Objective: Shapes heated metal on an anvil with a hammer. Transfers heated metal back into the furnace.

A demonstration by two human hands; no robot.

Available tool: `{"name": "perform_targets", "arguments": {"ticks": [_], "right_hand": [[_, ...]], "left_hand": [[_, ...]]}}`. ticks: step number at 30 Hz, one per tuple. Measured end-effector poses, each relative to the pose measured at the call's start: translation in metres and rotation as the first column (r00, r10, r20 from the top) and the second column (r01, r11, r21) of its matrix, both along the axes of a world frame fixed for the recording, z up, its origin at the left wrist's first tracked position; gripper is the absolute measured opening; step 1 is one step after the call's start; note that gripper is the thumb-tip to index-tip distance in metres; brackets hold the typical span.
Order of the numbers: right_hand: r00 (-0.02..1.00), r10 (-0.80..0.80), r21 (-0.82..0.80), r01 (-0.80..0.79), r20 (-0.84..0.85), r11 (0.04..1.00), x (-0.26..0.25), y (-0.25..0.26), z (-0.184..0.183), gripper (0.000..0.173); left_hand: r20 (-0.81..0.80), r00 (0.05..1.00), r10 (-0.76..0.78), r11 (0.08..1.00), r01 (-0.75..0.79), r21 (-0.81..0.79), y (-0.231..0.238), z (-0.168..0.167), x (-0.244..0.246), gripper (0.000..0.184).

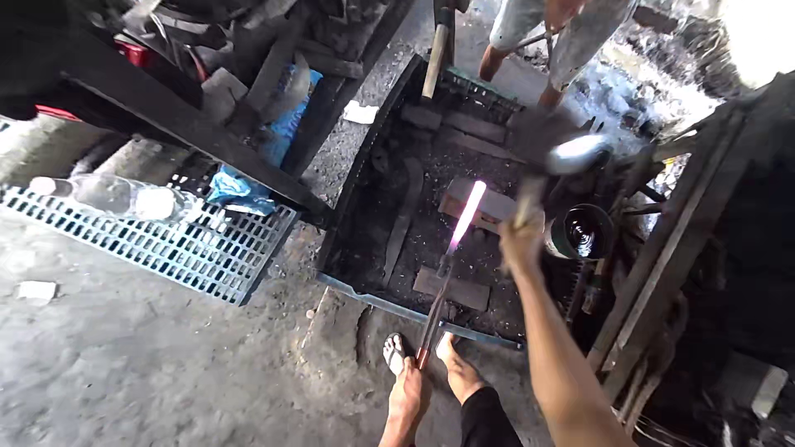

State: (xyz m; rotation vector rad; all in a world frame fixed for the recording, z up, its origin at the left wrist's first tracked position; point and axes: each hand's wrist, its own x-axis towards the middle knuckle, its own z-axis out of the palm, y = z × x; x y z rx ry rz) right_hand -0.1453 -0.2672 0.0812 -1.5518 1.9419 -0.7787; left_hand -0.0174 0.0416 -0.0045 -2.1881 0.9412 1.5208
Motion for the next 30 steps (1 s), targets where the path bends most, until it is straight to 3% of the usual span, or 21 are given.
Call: {"name": "perform_targets", "arguments": {"ticks": [1,2,3,5,8,10,13,17,19,21,24,28,30], "right_hand": [[0.998,-0.013,0.239,-0.001,0.059,0.971,-0.001,0.006,-0.041,0.039],[0.992,-0.045,0.457,-0.015,0.119,0.890,-0.003,0.005,-0.054,0.037],[0.981,-0.083,0.559,-0.029,0.174,0.829,-0.004,-0.004,-0.049,0.035],[0.968,-0.103,0.582,-0.052,0.230,0.812,-0.008,-0.011,-0.022,0.033],[0.986,-0.065,0.591,-0.037,0.151,0.806,-0.034,0.042,0.018,0.039],[0.995,-0.046,0.669,-0.024,0.087,0.743,-0.053,0.095,0.035,0.047],[0.997,-0.066,0.807,0.014,0.031,0.590,-0.072,0.186,0.046,0.041],[0.986,-0.165,0.951,0.028,0.025,0.309,-0.085,0.301,0.039,0.039],[0.980,-0.199,0.981,0.024,0.015,0.190,-0.088,0.338,0.035,0.044],[0.976,-0.216,0.990,0.011,0.020,0.140,-0.088,0.362,0.032,0.043],[0.973,-0.219,0.981,-0.033,0.075,0.191,-0.086,0.360,0.041,0.040],[0.987,-0.081,0.872,-0.084,0.140,0.481,-0.078,0.296,0.095,0.039],[0.994,0.041,0.777,-0.102,0.098,0.621,-0.077,0.249,0.143,0.043]], "left_hand": [[-0.007,1.000,-0.008,1.000,0.008,0.011,0.004,0.002,0.000,0.050],[-0.006,1.000,-0.015,1.000,0.015,0.018,0.010,0.006,0.000,0.049],[0.003,1.000,-0.017,1.000,0.017,0.010,0.009,0.009,0.003,0.049],[0.021,1.000,-0.010,1.000,0.010,-0.017,0.009,0.006,0.006,0.048],[0.017,1.000,-0.009,0.999,0.010,-0.036,0.015,0.003,0.008,0.043],[0.010,1.000,-0.023,0.998,0.024,-0.062,0.021,-0.002,0.009,0.044],[0.005,0.999,-0.044,0.996,0.044,-0.076,0.021,0.000,0.013,0.048],[0.006,0.997,-0.075,0.995,0.076,-0.068,0.027,0.002,0.017,0.052],[0.013,0.998,-0.069,0.994,0.070,-0.089,0.031,-0.001,0.020,0.051],[-0.010,0.999,-0.045,0.994,0.044,-0.097,0.034,0.001,0.026,0.050],[-0.117,0.992,0.035,0.988,-0.053,-0.147,0.038,0.007,0.039,0.055],[-0.208,0.973,0.104,0.976,-0.141,-0.168,0.037,-0.006,0.053,0.061],[-0.065,0.995,0.073,0.979,-0.084,-0.186,0.033,0.005,0.053,0.060]]}}
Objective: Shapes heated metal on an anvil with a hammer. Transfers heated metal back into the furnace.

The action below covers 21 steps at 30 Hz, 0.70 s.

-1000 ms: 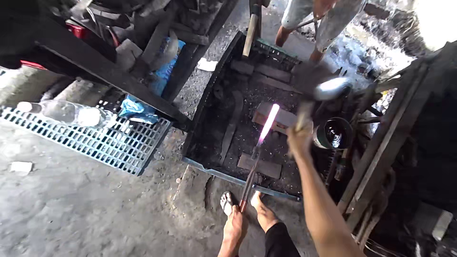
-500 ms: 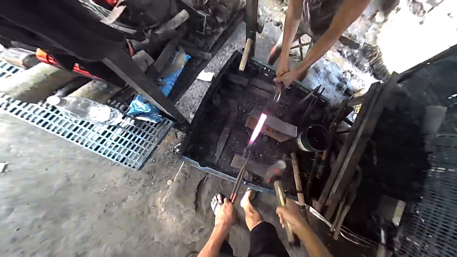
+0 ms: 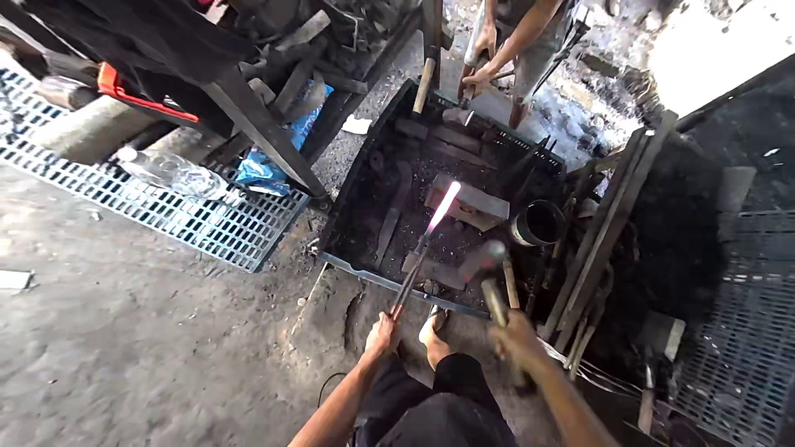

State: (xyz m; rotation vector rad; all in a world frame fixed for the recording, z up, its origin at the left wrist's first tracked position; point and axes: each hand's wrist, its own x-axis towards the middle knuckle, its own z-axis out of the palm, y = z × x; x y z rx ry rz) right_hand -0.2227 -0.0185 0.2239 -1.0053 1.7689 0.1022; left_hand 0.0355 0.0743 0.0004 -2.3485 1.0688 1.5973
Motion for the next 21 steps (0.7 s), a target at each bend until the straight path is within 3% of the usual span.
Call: {"name": "perform_targets", "arguments": {"ticks": [2,5,8,10,12,14,16,19,21], "right_hand": [[0.996,0.075,-0.187,-0.082,-0.046,0.979,-0.002,-0.048,0.052,0.044],[0.980,0.147,-0.397,-0.189,-0.133,0.898,-0.008,-0.113,0.115,0.036],[0.975,0.161,-0.576,-0.221,-0.155,0.787,-0.008,-0.171,0.119,0.035],[0.989,0.128,-0.653,-0.149,-0.079,0.743,0.003,-0.209,0.082,0.034],[0.993,0.117,-0.664,-0.086,0.003,0.743,0.016,-0.244,0.013,0.039],[0.995,0.097,-0.547,-0.065,0.031,0.835,0.024,-0.266,-0.076,0.043],[0.995,0.104,-0.293,-0.100,-0.003,0.951,0.022,-0.276,-0.155,0.043],[0.999,0.040,-0.104,-0.038,0.023,0.994,0.008,-0.269,-0.200,0.040],[0.999,0.030,-0.064,-0.033,-0.038,0.997,-0.007,-0.257,-0.209,0.040]], "left_hand": [[0.215,0.976,-0.009,0.999,0.020,-0.050,-0.004,0.009,0.007,0.067],[0.434,0.901,-0.006,0.982,0.088,-0.169,-0.007,-0.005,0.038,0.055],[0.532,0.846,-0.029,0.966,0.160,-0.203,-0.009,-0.020,0.065,0.047],[0.573,0.818,-0.047,0.962,0.190,-0.194,-0.013,-0.028,0.075,0.044],[0.624,0.781,-0.016,0.950,0.206,-0.233,-0.014,-0.039,0.077,0.039],[0.662,0.749,-0.011,0.947,0.219,-0.233,-0.015,-0.044,0.076,0.037],[0.693,0.720,-0.015,0.950,0.226,-0.214,-0.014,-0.045,0.069,0.035],[0.679,0.732,-0.058,0.965,0.216,-0.151,-0.013,-0.034,0.061,0.037],[0.561,0.823,-0.086,0.989,0.139,-0.053,-0.012,-0.016,0.046,0.042]]}}
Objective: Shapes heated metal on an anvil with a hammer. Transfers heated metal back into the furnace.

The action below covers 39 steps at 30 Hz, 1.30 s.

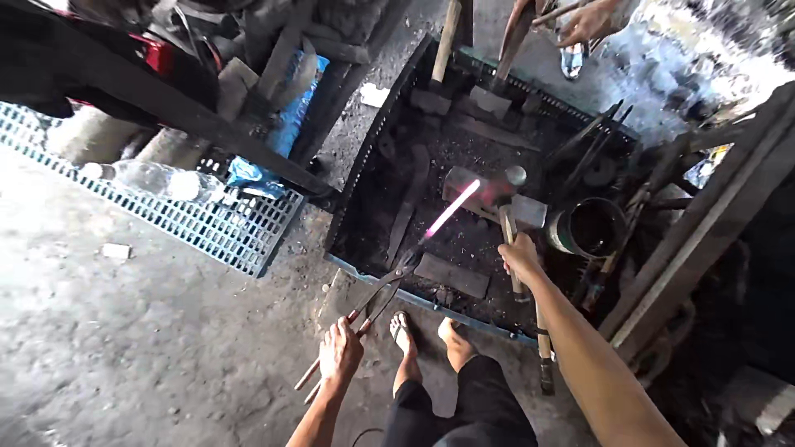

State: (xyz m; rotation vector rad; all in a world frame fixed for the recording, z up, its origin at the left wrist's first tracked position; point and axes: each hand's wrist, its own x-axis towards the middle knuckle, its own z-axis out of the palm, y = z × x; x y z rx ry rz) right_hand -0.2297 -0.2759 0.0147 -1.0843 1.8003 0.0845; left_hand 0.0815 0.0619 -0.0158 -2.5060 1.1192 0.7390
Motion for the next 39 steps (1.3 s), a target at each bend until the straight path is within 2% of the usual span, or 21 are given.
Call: {"name": "perform_targets", "arguments": {"ticks": [2,4,6,7,10,13,16,21,24,26,31,34,39], "right_hand": [[0.994,0.032,0.000,-0.032,-0.105,0.999,-0.012,0.014,0.002,0.045],[0.985,0.064,0.011,-0.063,-0.161,0.998,-0.015,0.012,0.006,0.045],[0.988,0.040,0.026,-0.037,-0.151,0.999,-0.017,0.016,0.002,0.042],[0.991,0.023,0.031,-0.019,-0.135,0.999,-0.014,0.010,0.001,0.041],[0.997,-0.039,0.065,0.043,-0.067,0.997,-0.003,-0.002,0.012,0.041],[0.999,-0.018,0.053,0.020,-0.044,0.998,0.005,-0.018,0.040,0.041],[0.999,0.028,0.020,-0.027,-0.046,0.999,0.011,-0.031,0.047,0.041],[0.974,0.183,0.022,-0.182,-0.131,0.983,0.042,-0.054,0.040,0.038],[0.945,0.244,0.030,-0.244,-0.218,0.969,0.053,-0.052,0.039,0.040],[0.950,0.205,0.012,-0.207,-0.235,0.978,0.055,-0.048,0.034,0.040],[0.979,-0.010,0.053,0.021,-0.204,0.998,0.071,-0.034,0.026,0.044],[0.978,-0.087,0.070,0.102,-0.189,0.992,0.082,-0.029,0.021,0.045],[0.969,-0.160,0.084,0.178,-0.188,0.980,0.096,-0.020,0.023,0.044]], "left_hand": [[-0.229,0.970,0.086,0.992,-0.062,0.113,-0.009,0.021,-0.012,0.047],[-0.476,0.865,0.160,0.985,-0.107,0.137,-0.022,0.030,-0.023,0.049],[-0.622,0.758,0.197,0.980,-0.156,0.120,-0.027,0.035,-0.042,0.056],[-0.648,0.736,0.196,0.980,-0.175,0.098,-0.036,0.033,-0.050,0.059],[-0.657,0.738,0.156,0.984,-0.176,0.036,-0.063,0.022,-0.063,0.058],[-0.662,0.746,0.069,0.996,-0.086,0.007,-0.087,0.007,-0.050,0.039],[-0.665,0.746,-0.006,0.999,0.034,0.030,-0.103,-0.001,-0.020,0.028],[-0.702,0.710,-0.058,0.995,0.098,0.018,-0.116,-0.009,0.031,0.030],[-0.747,0.663,-0.050,0.998,0.057,-0.016,-0.109,-0.012,0.051,0.034],[-0.793,0.608,-0.034,0.997,-0.035,-0.069,-0.097,-0.015,0.061,0.037],[-0.840,0.540,0.057,0.951,-0.286,-0.120,-0.074,-0.012,0.075,0.020],[-0.832,0.551,0.066,0.943,-0.308,-0.129,-0.110,-0.011,0.086,0.024],[-0.769,0.639,-0.009,0.978,-0.154,-0.140,-0.212,-0.006,0.101,0.028]]}}
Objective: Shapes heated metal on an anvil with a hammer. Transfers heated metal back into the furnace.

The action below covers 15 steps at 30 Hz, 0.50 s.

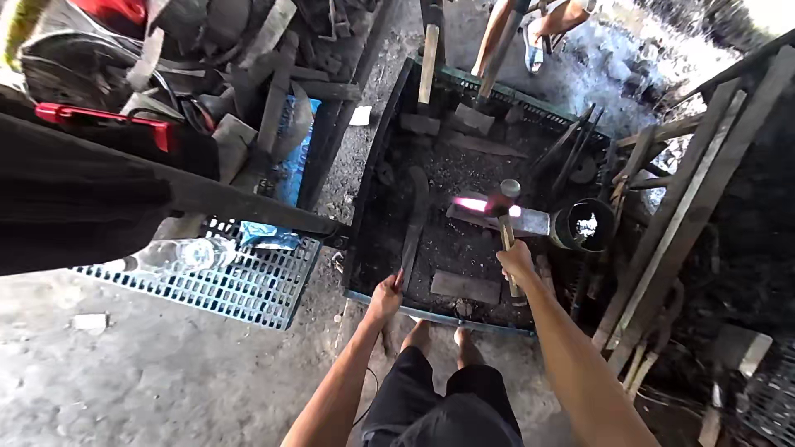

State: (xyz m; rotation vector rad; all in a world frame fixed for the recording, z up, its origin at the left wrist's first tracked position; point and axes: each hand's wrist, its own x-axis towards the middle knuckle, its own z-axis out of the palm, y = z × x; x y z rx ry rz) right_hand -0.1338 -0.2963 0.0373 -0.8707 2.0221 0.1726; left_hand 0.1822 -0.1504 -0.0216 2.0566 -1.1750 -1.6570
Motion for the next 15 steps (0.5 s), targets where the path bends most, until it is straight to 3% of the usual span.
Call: {"name": "perform_targets", "arguments": {"ticks": [6,10,12,15], "right_hand": [[1.000,-0.018,0.019,0.018,-0.007,1.000,0.004,0.013,0.004,0.039],[0.997,0.044,0.036,-0.042,-0.056,0.998,0.005,0.011,0.008,0.037],[0.993,0.091,0.047,-0.087,-0.077,0.995,0.002,0.006,0.010,0.036],[0.987,0.139,0.053,-0.135,-0.081,0.989,-0.005,0.005,0.011,0.036]], "left_hand": [[0.072,0.990,-0.125,0.992,0.123,0.038,-0.096,-0.001,0.000,0.027],[0.117,0.966,-0.229,0.972,0.233,-0.025,-0.153,-0.006,-0.022,0.018],[0.119,0.968,-0.219,0.973,0.227,-0.052,-0.168,-0.004,-0.036,0.014],[0.117,0.976,-0.184,0.980,0.191,-0.050,-0.154,0.000,-0.047,0.017]]}}
